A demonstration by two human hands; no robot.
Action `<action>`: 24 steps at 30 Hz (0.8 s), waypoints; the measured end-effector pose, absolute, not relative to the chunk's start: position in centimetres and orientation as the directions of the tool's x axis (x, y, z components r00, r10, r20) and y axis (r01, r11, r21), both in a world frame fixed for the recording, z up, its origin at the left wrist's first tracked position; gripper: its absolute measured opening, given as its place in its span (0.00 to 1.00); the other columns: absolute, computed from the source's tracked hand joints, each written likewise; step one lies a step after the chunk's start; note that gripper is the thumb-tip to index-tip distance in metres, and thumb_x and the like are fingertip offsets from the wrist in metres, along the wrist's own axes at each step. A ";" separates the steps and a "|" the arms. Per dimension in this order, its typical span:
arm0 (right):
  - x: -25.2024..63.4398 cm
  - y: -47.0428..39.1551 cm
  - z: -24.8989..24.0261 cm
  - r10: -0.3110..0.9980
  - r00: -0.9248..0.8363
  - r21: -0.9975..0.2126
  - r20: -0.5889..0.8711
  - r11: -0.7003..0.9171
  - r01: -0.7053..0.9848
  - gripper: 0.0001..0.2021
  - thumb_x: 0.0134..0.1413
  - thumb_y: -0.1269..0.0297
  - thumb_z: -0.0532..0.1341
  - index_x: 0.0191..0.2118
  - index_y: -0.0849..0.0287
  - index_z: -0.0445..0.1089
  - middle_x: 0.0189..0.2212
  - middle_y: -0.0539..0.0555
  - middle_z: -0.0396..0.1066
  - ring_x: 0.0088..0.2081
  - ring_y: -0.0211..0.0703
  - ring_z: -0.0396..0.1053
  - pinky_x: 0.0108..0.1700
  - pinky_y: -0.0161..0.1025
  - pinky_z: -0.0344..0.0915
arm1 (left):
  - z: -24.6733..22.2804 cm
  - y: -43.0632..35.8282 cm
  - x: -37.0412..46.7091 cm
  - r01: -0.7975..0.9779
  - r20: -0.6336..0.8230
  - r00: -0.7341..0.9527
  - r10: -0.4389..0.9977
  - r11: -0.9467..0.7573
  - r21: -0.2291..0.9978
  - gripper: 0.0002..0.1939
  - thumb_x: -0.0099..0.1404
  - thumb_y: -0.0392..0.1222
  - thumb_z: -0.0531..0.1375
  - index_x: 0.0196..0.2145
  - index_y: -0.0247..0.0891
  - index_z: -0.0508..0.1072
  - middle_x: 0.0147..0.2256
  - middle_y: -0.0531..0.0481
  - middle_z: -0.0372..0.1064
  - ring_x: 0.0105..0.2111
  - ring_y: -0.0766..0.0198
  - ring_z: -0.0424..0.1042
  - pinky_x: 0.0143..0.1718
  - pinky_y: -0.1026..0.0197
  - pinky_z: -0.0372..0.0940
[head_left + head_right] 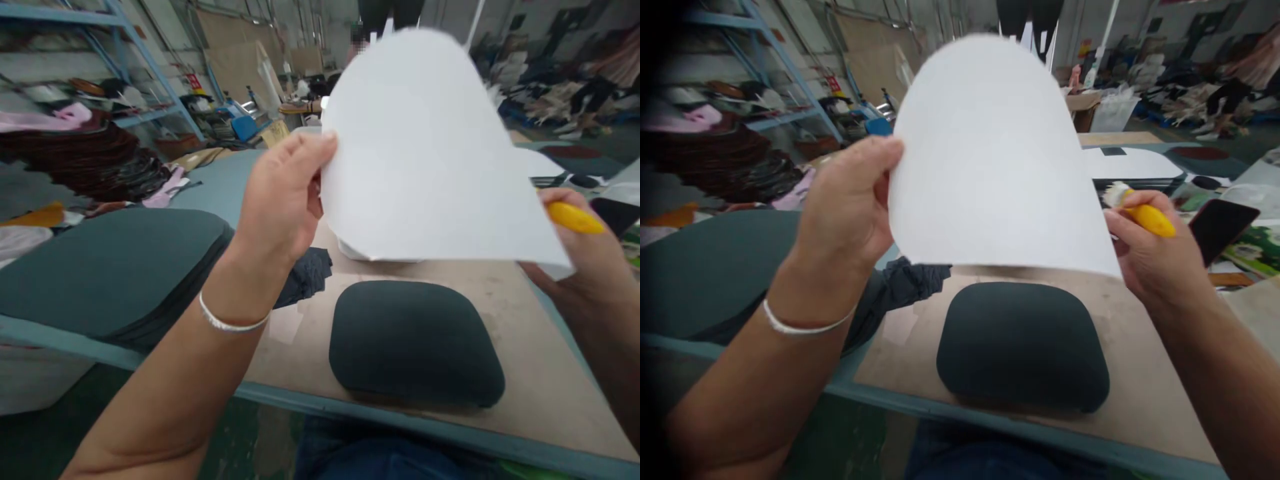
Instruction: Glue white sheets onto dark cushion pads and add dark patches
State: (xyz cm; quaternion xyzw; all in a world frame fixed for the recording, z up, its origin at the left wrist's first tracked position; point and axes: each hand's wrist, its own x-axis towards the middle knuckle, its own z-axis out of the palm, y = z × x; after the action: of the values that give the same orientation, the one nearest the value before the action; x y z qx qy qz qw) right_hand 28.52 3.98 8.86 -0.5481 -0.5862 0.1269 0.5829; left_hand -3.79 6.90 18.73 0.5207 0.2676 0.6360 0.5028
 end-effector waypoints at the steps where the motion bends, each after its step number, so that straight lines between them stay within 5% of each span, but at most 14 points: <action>1: 29.0 2.8 8.4 0.766 0.369 -0.827 0.527 0.362 0.429 0.18 0.52 0.51 0.67 0.44 0.49 0.62 0.36 0.53 0.69 0.37 0.49 0.72 0.39 0.50 0.72 | 16.8 6.5 -4.8 -0.283 0.329 0.033 0.944 -0.307 0.908 0.10 0.68 0.36 0.63 0.27 0.38 0.70 0.24 0.56 0.65 0.23 0.72 0.66 0.23 0.70 0.64; 5: 30.2 -2.6 5.6 0.776 0.489 -0.882 0.398 0.178 0.437 0.18 0.48 0.55 0.71 0.41 0.44 0.63 0.37 0.53 0.70 0.42 0.56 0.73 0.44 0.55 0.71 | 9.2 3.7 -7.8 -0.003 0.088 0.028 0.996 -0.088 0.996 0.12 0.62 0.45 0.67 0.26 0.40 0.70 0.24 0.56 0.64 0.21 0.70 0.62 0.22 0.68 0.61; 12: 30.4 -9.6 -3.6 0.914 0.338 -0.691 0.222 -0.097 0.717 0.16 0.56 0.45 0.63 0.41 0.48 0.65 0.36 0.54 0.71 0.37 0.54 0.73 0.39 0.52 0.72 | -1.1 -1.3 -8.5 0.368 -0.285 0.044 0.957 0.250 0.896 0.18 0.60 0.57 0.62 0.26 0.42 0.66 0.20 0.56 0.61 0.20 0.64 0.62 0.21 0.63 0.58; 24: 31.3 -10.9 -7.6 0.917 0.391 -0.642 0.082 -0.251 0.724 0.18 0.54 0.41 0.63 0.42 0.47 0.67 0.38 0.56 0.75 0.37 0.58 0.77 0.37 0.54 0.75 | -4.1 -1.4 -7.7 0.582 -0.242 -0.020 0.970 0.208 0.786 0.15 0.67 0.52 0.57 0.27 0.42 0.66 0.22 0.55 0.63 0.25 0.61 0.66 0.28 0.62 0.55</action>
State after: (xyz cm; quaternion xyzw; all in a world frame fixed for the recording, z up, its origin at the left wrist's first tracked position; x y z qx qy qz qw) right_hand 31.29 -10.88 -7.63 -0.7753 -0.5292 0.1569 0.3069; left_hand -7.72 -1.39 -4.08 0.5789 0.6701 0.2468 0.3936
